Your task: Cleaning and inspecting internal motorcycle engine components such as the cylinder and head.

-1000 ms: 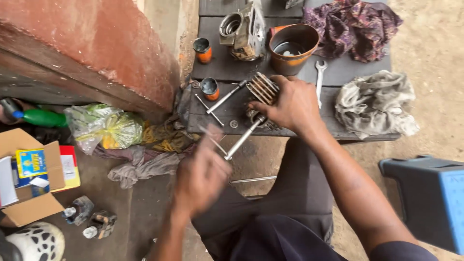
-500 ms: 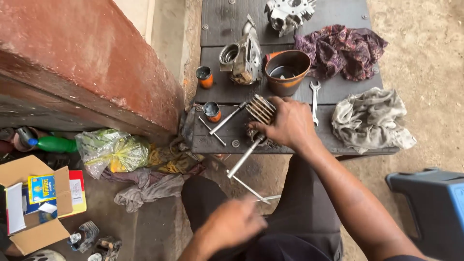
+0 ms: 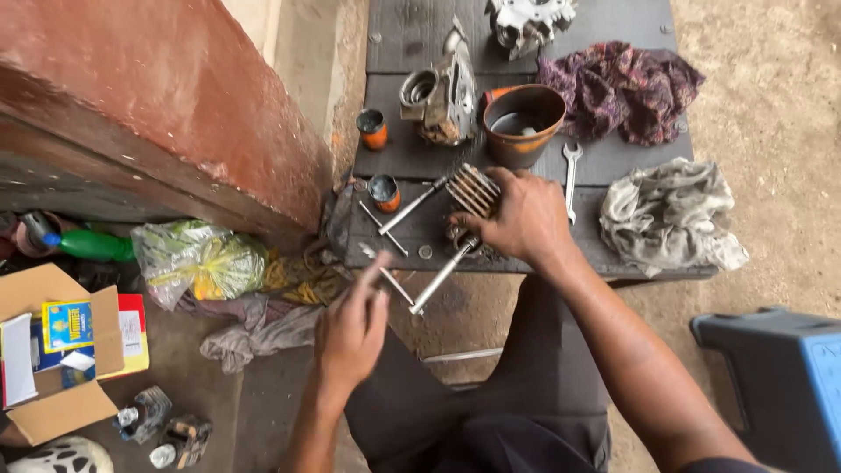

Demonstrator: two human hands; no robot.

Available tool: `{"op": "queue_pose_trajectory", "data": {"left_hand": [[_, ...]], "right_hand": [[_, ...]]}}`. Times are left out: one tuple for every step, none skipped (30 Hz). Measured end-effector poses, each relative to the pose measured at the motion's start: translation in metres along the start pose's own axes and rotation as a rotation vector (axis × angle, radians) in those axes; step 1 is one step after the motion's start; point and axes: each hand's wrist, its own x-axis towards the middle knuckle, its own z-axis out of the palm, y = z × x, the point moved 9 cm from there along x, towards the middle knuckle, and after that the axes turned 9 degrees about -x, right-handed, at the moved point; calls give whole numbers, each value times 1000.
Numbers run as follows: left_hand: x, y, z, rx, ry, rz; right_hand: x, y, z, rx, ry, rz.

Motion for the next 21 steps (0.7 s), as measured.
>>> {"op": "queue_pose_trajectory", "data": {"left_hand": [[-4, -14, 8, 2, 8, 8], [-7, -42, 20, 384, -77, -121], [-10, -71, 27, 764, -155, -255], [-16, -57, 27, 763, -163, -259], [-23, -29, 53, 431, -369, -55], [-38, 7, 72, 81, -555, 143], [-32, 10, 64, 70, -559, 132], [-15, 17, 35, 25, -325, 140], [-4, 23, 4, -19, -89, 143], [-4, 8, 10, -18, -76, 147], [-2, -27, 16, 336, -73, -56], [-4, -61, 13, 690, -72, -271], [-9, -53, 20, 693, -65, -275], [-24, -48, 55, 514, -358, -223], [-45, -37, 89, 319, -638, -163], [-38, -30, 77, 311, -639, -184], [-17, -3, 45, 156, -339, -46], [-1, 22, 5, 11, -28, 100], [-5, 7, 11, 13, -20, 89], [-6, -20, 21, 204, -74, -48], [-8, -48, 29, 394, -128, -188]], "right_hand": [[-2, 0, 0, -1, 9, -7], [-1, 0, 2, 7, 1, -1], [0, 1, 5, 15, -8, 4], [0, 1, 4, 17, -16, 8], [0, 0, 3, 20, -5, 5], [-2, 0, 3, 21, -2, -1], [-4, 1, 6, 20, -17, 1], [-4, 1, 3, 19, -1, 1], [-3, 0, 0, 19, 16, 2], [-3, 0, -1, 17, 22, -11], [-3, 1, 1, 17, 3, -3], [-3, 2, 5, 23, -21, 10], [1, 4, 7, 27, -21, 2], [0, 4, 7, 12, 37, -23], [-2, 4, 8, -2, 94, -47], [-4, 1, 6, 5, 75, -54], [-6, 0, 5, 4, 40, -23], [-3, 1, 0, 1, 18, 4], [-5, 0, 4, 7, 11, -6], [-4, 1, 5, -2, 23, -18], [-3, 1, 6, -11, 36, -29]]}}
